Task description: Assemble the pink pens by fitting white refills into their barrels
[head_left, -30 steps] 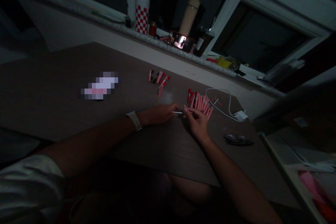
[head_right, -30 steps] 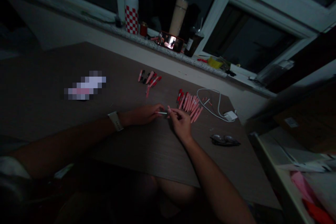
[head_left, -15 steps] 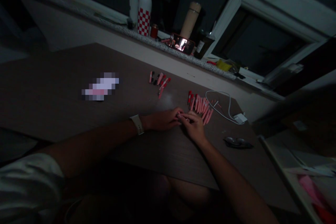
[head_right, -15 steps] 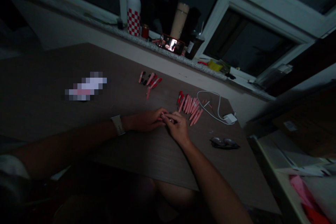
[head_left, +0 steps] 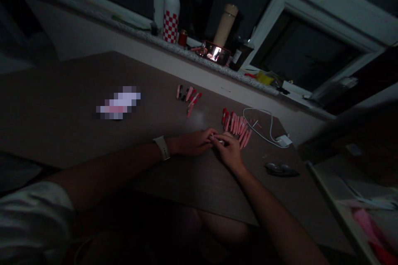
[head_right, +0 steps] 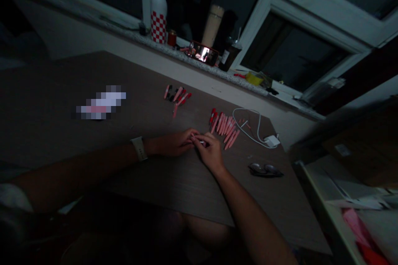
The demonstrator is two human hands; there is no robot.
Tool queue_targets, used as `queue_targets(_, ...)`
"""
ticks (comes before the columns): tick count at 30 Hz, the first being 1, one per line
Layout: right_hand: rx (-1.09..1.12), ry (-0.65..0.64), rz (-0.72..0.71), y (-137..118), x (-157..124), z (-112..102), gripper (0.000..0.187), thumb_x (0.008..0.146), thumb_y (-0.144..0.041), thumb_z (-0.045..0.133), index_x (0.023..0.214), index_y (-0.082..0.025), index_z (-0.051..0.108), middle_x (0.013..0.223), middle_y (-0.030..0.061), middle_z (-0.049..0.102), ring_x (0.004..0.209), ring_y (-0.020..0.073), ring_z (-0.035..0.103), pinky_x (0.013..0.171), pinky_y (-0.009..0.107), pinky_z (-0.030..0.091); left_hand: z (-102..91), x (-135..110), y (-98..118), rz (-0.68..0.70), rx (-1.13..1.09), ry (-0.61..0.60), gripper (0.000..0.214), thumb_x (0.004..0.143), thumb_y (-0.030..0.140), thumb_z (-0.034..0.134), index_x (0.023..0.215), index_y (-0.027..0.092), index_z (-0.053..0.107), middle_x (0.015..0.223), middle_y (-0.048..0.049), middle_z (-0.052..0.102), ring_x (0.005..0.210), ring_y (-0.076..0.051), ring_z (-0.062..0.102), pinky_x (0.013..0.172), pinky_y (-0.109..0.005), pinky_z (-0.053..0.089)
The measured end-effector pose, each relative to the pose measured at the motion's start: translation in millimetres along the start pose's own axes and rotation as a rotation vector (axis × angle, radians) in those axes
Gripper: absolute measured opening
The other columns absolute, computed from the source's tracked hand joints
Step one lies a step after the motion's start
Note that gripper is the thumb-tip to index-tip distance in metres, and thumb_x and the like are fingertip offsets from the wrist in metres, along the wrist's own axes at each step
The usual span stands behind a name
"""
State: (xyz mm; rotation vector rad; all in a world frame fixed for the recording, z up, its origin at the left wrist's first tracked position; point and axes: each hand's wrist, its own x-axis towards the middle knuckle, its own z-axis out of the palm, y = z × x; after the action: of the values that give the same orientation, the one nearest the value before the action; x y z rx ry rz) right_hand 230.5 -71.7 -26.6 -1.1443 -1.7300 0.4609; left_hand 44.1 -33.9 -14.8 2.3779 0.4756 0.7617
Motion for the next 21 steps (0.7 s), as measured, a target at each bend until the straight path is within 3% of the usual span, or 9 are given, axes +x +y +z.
queue_targets(4, -0.004, 0.022, 0.011, 0.8, 0.0, -0.3, 0.017, 0.083, -0.035, 0.069, 0.087, -0.021, 0.078, 0.065, -0.0025, 0.048, 0.060, 0.0120, 0.045, 0.054, 0.025, 0.035, -2.7, 0.8, -0.6, -0.007, -0.018, -0.039, 0.024, 0.098, 0.025, 0.039, 0.118, 0.014, 0.046, 0.109, -0.0108, 0.060, 0.097, -0.020, 0.059, 0.086, -0.032, 0.045)
queue_targets(10, -0.005, 0.093, 0.009, 1.1, 0.6, -1.0, 0.019, 0.083, -0.037, 0.068, 0.086, -0.020, 0.078, 0.064, -0.0023, 0.048, 0.061, 0.0126, 0.046, 0.055, 0.026, 0.035, -4.4, 1.6, -1.4, -0.037, 0.059, -0.018, 0.022, 0.099, 0.028, 0.035, 0.104, 0.015, 0.052, 0.100, -0.0098, 0.063, 0.088, -0.020, 0.060, 0.082, -0.031, 0.045)
queue_targets(15, -0.030, 0.075, 0.002, -0.6, 0.3, -2.3, 0.020, 0.084, -0.037, 0.067, 0.086, -0.020, 0.077, 0.066, -0.0012, 0.050, 0.062, 0.0132, 0.048, 0.057, 0.026, 0.037, -4.2, 1.7, -4.0, -0.033, 0.070, -0.014, 0.023, 0.099, 0.028, 0.036, 0.108, 0.015, 0.052, 0.105, -0.0109, 0.063, 0.094, -0.021, 0.060, 0.085, -0.033, 0.045)
queue_targets(21, -0.064, 0.043, 0.002, 3.2, 0.5, -1.7, 0.017, 0.082, -0.036, 0.070, 0.084, -0.020, 0.075, 0.068, -0.0019, 0.050, 0.061, 0.0125, 0.047, 0.057, 0.025, 0.036, -4.0, 1.1, -2.5, -0.035, -0.026, 0.011, 0.030, 0.097, 0.025, 0.038, 0.126, 0.016, 0.041, 0.112, -0.0103, 0.061, 0.099, -0.020, 0.060, 0.087, -0.032, 0.046)
